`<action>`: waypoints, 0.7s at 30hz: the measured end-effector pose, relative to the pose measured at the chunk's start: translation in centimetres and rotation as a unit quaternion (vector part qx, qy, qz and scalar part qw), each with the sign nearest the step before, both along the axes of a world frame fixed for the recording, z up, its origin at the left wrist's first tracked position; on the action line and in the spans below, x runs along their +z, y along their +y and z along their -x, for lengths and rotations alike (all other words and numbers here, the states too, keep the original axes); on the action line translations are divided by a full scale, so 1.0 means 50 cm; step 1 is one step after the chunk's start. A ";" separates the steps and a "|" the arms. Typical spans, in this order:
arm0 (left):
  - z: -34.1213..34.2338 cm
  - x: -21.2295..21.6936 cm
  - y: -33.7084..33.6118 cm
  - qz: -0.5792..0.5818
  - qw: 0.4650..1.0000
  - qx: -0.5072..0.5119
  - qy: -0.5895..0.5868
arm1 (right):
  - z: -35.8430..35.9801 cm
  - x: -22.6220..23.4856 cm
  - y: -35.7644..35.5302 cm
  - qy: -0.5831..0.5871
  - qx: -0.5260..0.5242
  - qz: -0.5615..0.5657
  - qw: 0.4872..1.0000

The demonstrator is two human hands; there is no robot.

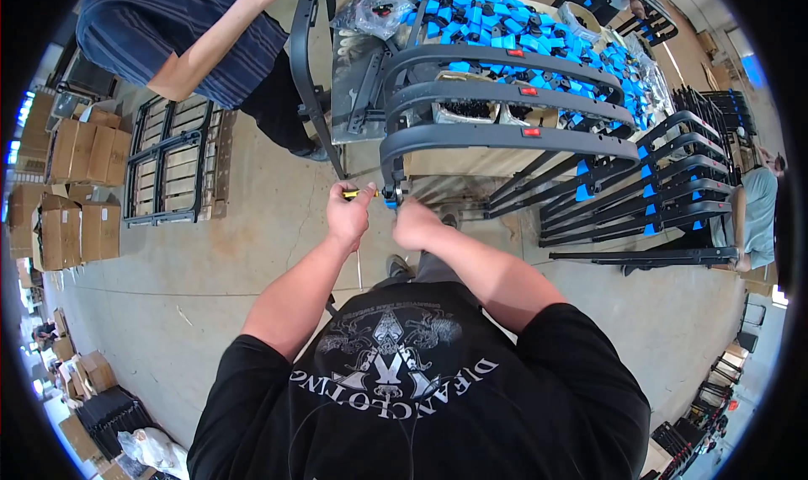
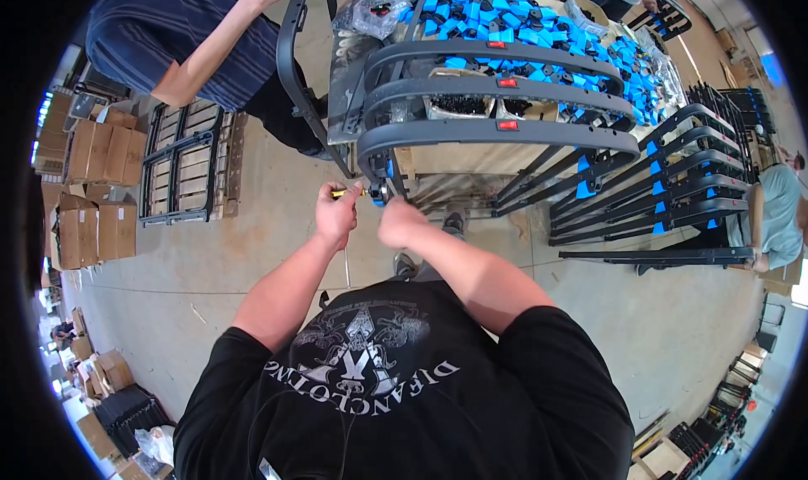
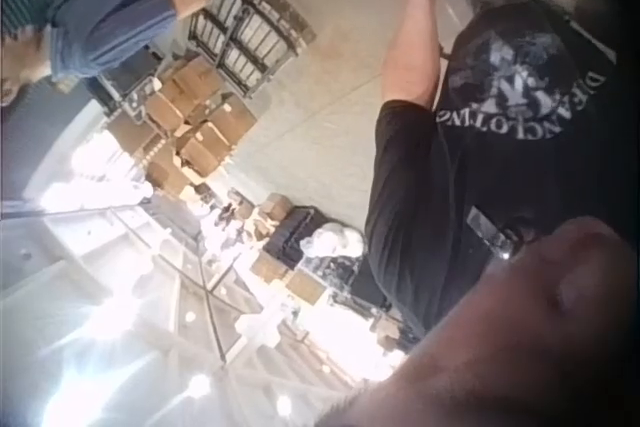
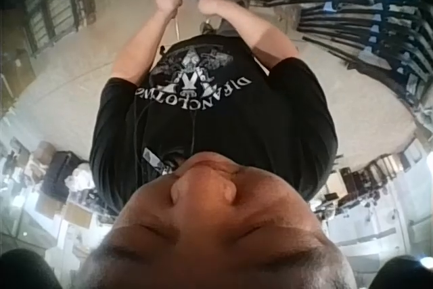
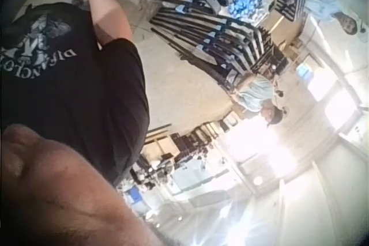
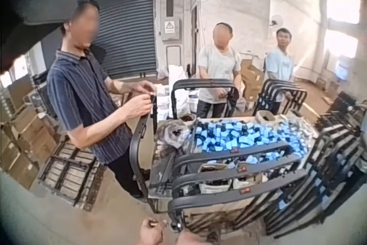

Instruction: Assembling blue plastic components onto metal frames using a wrench in a factory setting.

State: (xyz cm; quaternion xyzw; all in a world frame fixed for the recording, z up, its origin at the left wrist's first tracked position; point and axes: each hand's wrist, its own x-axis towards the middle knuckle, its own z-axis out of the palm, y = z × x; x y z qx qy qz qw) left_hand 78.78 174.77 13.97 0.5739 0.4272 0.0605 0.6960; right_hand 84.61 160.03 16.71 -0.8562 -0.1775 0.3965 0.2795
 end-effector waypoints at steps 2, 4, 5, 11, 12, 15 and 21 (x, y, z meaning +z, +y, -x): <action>0.015 0.004 0.014 0.017 1.000 0.004 -0.002 | -0.033 0.061 0.014 0.446 -0.170 -0.156 0.865; 0.019 0.009 0.014 0.018 1.000 0.013 -0.006 | -0.040 0.067 0.003 0.475 -0.214 -0.179 0.835; 0.013 0.011 0.009 0.019 1.000 0.013 -0.013 | -0.039 0.044 -0.004 0.459 -0.167 -0.172 0.856; 0.018 -0.011 0.019 0.011 1.000 0.005 0.009 | -0.026 0.054 0.013 0.395 -0.119 -0.107 0.905; 0.023 -0.007 0.014 0.011 1.000 0.005 0.011 | -0.035 0.048 0.002 0.473 -0.240 -0.173 0.830; 0.000 0.013 0.002 0.030 0.999 0.029 -0.028 | -0.019 -0.030 -0.019 0.348 -0.092 -0.141 0.922; 0.033 -0.056 0.020 -0.082 0.996 0.010 0.014 | -0.032 0.040 0.008 0.438 -0.197 -0.152 0.864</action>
